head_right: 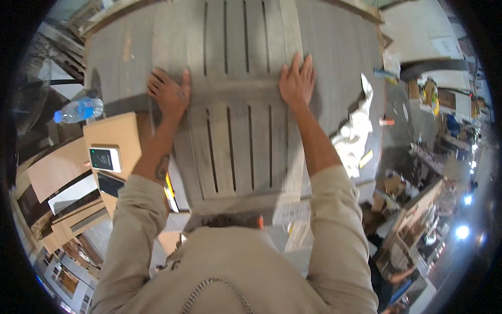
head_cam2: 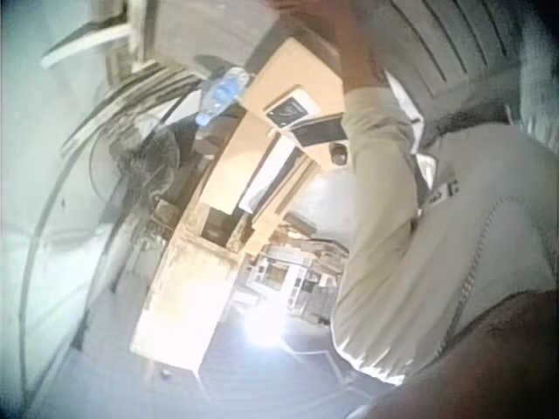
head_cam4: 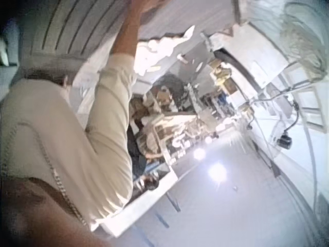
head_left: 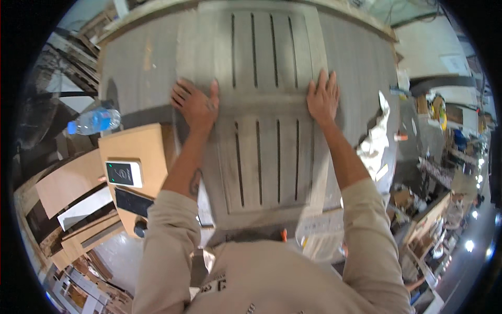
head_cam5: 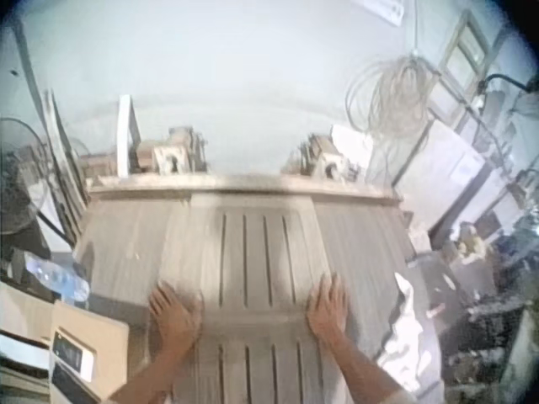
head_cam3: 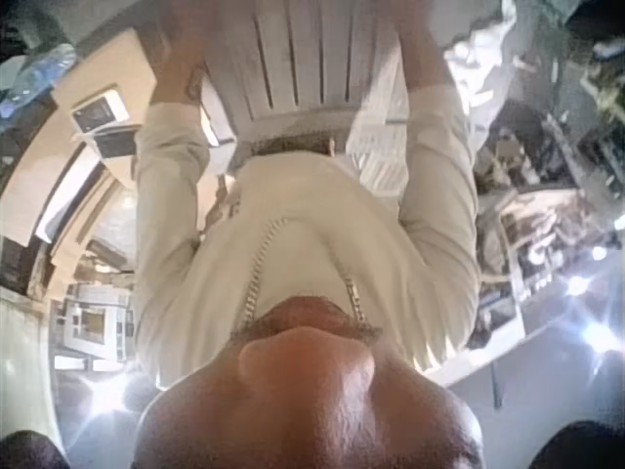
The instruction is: The person picks up a louvered wood panel from a work table, turns it over, places it onto a stack on the floor, and repeats the action with several other panels.
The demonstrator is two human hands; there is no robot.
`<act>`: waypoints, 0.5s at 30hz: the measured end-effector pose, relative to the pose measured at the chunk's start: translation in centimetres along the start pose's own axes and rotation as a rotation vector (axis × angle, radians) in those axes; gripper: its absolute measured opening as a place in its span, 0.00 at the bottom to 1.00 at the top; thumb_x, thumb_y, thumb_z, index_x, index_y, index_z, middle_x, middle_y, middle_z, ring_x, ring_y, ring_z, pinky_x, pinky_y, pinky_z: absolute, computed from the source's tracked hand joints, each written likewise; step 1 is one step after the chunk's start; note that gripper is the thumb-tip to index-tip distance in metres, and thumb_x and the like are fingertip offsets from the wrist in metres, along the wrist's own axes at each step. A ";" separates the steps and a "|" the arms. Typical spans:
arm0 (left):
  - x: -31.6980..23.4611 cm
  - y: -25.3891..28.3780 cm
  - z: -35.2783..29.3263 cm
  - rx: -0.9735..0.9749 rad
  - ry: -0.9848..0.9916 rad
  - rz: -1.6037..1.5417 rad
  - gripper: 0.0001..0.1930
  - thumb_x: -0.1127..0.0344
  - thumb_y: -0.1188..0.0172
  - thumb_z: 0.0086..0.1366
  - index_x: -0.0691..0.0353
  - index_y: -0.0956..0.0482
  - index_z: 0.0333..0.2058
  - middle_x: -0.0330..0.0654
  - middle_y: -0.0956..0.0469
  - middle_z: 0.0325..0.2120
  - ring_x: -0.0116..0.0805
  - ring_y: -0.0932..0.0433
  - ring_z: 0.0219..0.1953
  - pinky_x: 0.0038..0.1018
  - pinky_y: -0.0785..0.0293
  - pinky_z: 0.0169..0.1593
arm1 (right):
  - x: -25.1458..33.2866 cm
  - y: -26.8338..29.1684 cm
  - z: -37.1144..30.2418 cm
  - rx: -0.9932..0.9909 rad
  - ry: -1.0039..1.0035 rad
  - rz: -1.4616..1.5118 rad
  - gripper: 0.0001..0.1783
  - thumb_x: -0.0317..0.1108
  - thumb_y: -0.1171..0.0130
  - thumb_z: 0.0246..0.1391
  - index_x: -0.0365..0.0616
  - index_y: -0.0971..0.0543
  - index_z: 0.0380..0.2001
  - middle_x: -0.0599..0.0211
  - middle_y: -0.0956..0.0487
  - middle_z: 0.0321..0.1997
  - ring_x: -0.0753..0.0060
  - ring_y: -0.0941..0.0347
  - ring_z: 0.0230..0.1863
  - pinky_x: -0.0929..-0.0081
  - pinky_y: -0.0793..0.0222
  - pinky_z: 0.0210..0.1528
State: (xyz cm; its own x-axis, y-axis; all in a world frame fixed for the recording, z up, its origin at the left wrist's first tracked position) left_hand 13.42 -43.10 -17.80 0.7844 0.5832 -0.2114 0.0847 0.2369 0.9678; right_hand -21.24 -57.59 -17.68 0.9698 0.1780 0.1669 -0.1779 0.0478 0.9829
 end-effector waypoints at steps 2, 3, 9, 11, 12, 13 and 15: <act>-0.4 -0.1 0.0 0.040 0.031 -0.002 0.49 0.36 0.59 0.64 0.83 0.58 0.61 0.71 0.52 0.60 0.66 0.55 0.65 0.54 0.64 0.66 | -0.3 0.5 0.1 0.012 -0.030 -0.001 0.32 0.51 0.67 0.64 0.45 0.47 0.66 0.44 0.53 0.70 0.50 0.57 0.71 0.55 0.63 0.71; -0.3 0.3 -0.1 0.016 0.032 0.004 0.49 0.36 0.59 0.64 0.83 0.58 0.61 0.71 0.52 0.60 0.66 0.55 0.65 0.54 0.64 0.66 | 0.0 1.0 0.0 -0.005 -0.021 0.016 0.32 0.51 0.67 0.64 0.45 0.47 0.66 0.44 0.53 0.70 0.50 0.57 0.71 0.55 0.63 0.71; -0.7 0.7 -0.2 0.077 0.038 -0.024 0.50 0.35 0.59 0.64 0.84 0.59 0.61 0.72 0.55 0.61 0.67 0.58 0.65 0.55 0.64 0.66 | -0.1 1.2 0.0 0.007 -0.007 -0.034 0.32 0.51 0.67 0.64 0.46 0.48 0.66 0.44 0.52 0.70 0.48 0.55 0.70 0.54 0.61 0.70; -0.8 0.6 -0.2 0.092 0.043 -0.007 0.48 0.38 0.59 0.65 0.83 0.60 0.61 0.71 0.55 0.60 0.65 0.59 0.65 0.54 0.65 0.66 | -0.2 1.1 0.1 0.002 0.003 -0.047 0.32 0.50 0.66 0.64 0.46 0.48 0.66 0.44 0.51 0.69 0.48 0.54 0.70 0.54 0.61 0.70; -0.7 0.7 -0.2 0.085 0.045 -0.009 0.48 0.38 0.59 0.65 0.83 0.60 0.61 0.71 0.55 0.60 0.65 0.59 0.65 0.54 0.65 0.66 | 0.0 1.2 0.1 -0.005 0.007 -0.045 0.32 0.50 0.66 0.64 0.46 0.48 0.66 0.44 0.51 0.69 0.48 0.54 0.70 0.54 0.61 0.70; -0.6 0.6 -0.2 0.093 0.046 -0.007 0.48 0.39 0.58 0.65 0.83 0.61 0.61 0.70 0.55 0.61 0.64 0.59 0.65 0.53 0.65 0.66 | 0.2 1.3 0.1 -0.002 0.008 -0.040 0.32 0.50 0.66 0.64 0.46 0.48 0.66 0.44 0.50 0.69 0.48 0.54 0.70 0.53 0.60 0.70; -0.5 0.7 -0.1 0.094 0.050 -0.010 0.48 0.39 0.58 0.65 0.83 0.61 0.61 0.70 0.55 0.61 0.64 0.60 0.65 0.53 0.66 0.66 | 0.4 1.4 0.1 -0.007 0.013 -0.036 0.32 0.50 0.66 0.64 0.45 0.47 0.66 0.44 0.50 0.69 0.48 0.54 0.70 0.53 0.60 0.70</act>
State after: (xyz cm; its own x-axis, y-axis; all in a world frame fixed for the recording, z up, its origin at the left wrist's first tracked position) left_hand 12.99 -43.13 -17.00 0.7519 0.6195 -0.2256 0.1515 0.1706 0.9736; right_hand -21.12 -57.58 -16.20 0.9733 0.1889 0.1306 -0.1444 0.0616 0.9876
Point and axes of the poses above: each hand's wrist, its own z-axis towards the middle knuckle, its own y-axis out of the back of the hand, x = y × z, the point moved 10 cm from there along z, towards the middle knuckle
